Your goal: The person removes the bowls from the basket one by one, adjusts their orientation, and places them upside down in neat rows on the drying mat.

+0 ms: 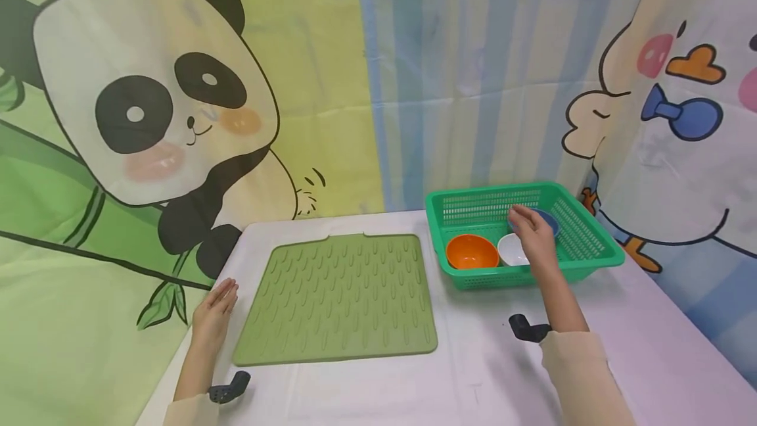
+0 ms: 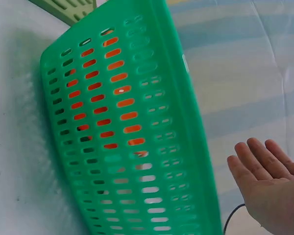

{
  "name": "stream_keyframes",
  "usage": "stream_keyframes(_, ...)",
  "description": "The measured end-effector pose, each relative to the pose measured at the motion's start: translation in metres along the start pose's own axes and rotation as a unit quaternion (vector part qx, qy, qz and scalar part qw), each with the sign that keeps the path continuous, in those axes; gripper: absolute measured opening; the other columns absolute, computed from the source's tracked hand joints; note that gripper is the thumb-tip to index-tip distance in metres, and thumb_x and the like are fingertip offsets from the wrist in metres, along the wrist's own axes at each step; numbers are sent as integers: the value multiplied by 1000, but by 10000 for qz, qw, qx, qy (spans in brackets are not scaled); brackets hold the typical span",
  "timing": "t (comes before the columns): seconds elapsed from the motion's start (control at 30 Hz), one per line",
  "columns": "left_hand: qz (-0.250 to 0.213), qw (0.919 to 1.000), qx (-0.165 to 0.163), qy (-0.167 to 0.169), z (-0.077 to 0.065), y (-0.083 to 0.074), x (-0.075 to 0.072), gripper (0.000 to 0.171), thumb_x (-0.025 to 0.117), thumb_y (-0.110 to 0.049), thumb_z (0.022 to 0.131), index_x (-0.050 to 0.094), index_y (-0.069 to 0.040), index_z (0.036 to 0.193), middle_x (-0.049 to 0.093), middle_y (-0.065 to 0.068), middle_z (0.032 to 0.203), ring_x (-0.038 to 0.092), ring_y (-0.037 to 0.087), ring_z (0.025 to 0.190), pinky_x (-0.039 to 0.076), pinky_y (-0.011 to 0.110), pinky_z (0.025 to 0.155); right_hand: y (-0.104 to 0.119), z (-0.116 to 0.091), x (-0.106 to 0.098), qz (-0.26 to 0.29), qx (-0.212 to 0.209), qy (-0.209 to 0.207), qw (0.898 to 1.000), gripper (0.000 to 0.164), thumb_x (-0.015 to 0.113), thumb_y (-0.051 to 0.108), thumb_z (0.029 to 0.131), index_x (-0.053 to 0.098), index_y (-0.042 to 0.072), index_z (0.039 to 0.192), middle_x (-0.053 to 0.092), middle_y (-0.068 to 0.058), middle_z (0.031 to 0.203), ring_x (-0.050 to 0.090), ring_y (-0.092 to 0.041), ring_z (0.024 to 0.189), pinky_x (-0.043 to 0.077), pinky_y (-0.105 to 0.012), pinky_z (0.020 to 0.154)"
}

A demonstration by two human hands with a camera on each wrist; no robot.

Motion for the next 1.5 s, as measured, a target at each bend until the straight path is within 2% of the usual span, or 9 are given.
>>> stream_keyframes(0.07, 174, 9996, -143, 190, -1, 13, -8, 51, 47, 4, 94, 30, 3, 142, 49, 6, 133, 39, 13, 127, 36, 19, 98, -19, 8, -10, 596, 79, -11, 9982, 51, 53, 37, 93, 43, 14, 138, 49, 1, 134, 49, -7, 117, 40, -19, 94)
stream_keyframes(0.17, 585, 9967, -205, 526, -5, 29, -14, 52, 43, 6, 95, 26, 2, 144, 28, 14, 147, 28, 19, 134, 33, 20, 100, -30, 6, -12, 1072, 210, 27, 9940, 52, 52, 34, 94, 41, 7, 138, 48, -8, 136, 48, -15, 121, 39, -25, 97)
stream_keyframes(0.27, 996, 9924, -134, 714, -7, 38, -16, 53, 40, 11, 93, 26, 2, 143, 27, 15, 148, 26, 22, 135, 34, 18, 99, -31, -1, -8, 1235, 274, -89, 9919, 53, 51, 30, 95, 39, 2, 138, 46, -12, 137, 46, -20, 123, 38, -27, 99)
stream_keyframes(0.5, 1361, 9877, -76, 761, -5, 40, -16, 57, 35, 21, 86, 30, 6, 141, 30, 20, 145, 32, 23, 131, 33, 16, 98, -89, 30, -29, 1074, -388, -380, 9927, 49, 56, 33, 92, 50, 5, 131, 59, -3, 122, 57, -11, 108, 46, -17, 84)
stream_keyframes(0.73, 1572, 9848, 33, 743, -5, 36, -16, 56, 37, 20, 85, 33, 7, 139, 33, 20, 143, 34, 23, 130, 34, 14, 96, -62, 32, -12, 739, 71, -243, 9969, 44, 54, 29, 94, 50, 7, 132, 57, -4, 125, 56, -12, 110, 45, -21, 89)
stream_keyframes(0.9, 1607, 9840, -27, 772, -3, 34, -15, 57, 37, 19, 85, 32, 5, 140, 32, 20, 144, 33, 23, 131, 34, 15, 96, -78, 67, -5, 0, 169, -152, 9997, 59, 55, 47, 88, 47, 11, 135, 52, -4, 131, 52, -10, 115, 43, -24, 93)
stream_keyframes(1.03, 1677, 9825, -98, 802, -3, 36, -14, 56, 37, 17, 86, 31, 4, 141, 30, 19, 145, 32, 22, 131, 34, 14, 96, -81, 83, 5, -388, 200, 321, 9985, 59, 58, 45, 88, 47, 12, 136, 49, -5, 133, 49, -14, 119, 41, -28, 97)
stream_keyframes(1.27, 1671, 9829, -174, 756, -4, 44, -12, 56, 38, 16, 87, 32, 3, 141, 30, 19, 145, 36, 16, 129, 35, 14, 95, -32, 43, 37, -1118, 641, 1270, 9835, 57, 46, 27, 98, 27, -6, 142, 27, -27, 143, 27, -40, 131, 26, -49, 105)
stream_keyframes(1.5, 1762, 9807, -102, 841, -2, 47, -10, 56, 38, 17, 87, 31, 4, 141, 32, 18, 144, 32, 24, 131, 33, 15, 97, -33, 34, 43, -1138, 987, 1595, 9756, 47, 39, 8, 100, 24, -12, 140, 24, -31, 143, 24, -41, 132, 23, -47, 107)
Point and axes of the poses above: each hand's wrist, its own z-axis towards the middle knuckle, its own x-axis out of the palm, y = z × x, the point moved 5 cm from there along z, towards the middle knuckle
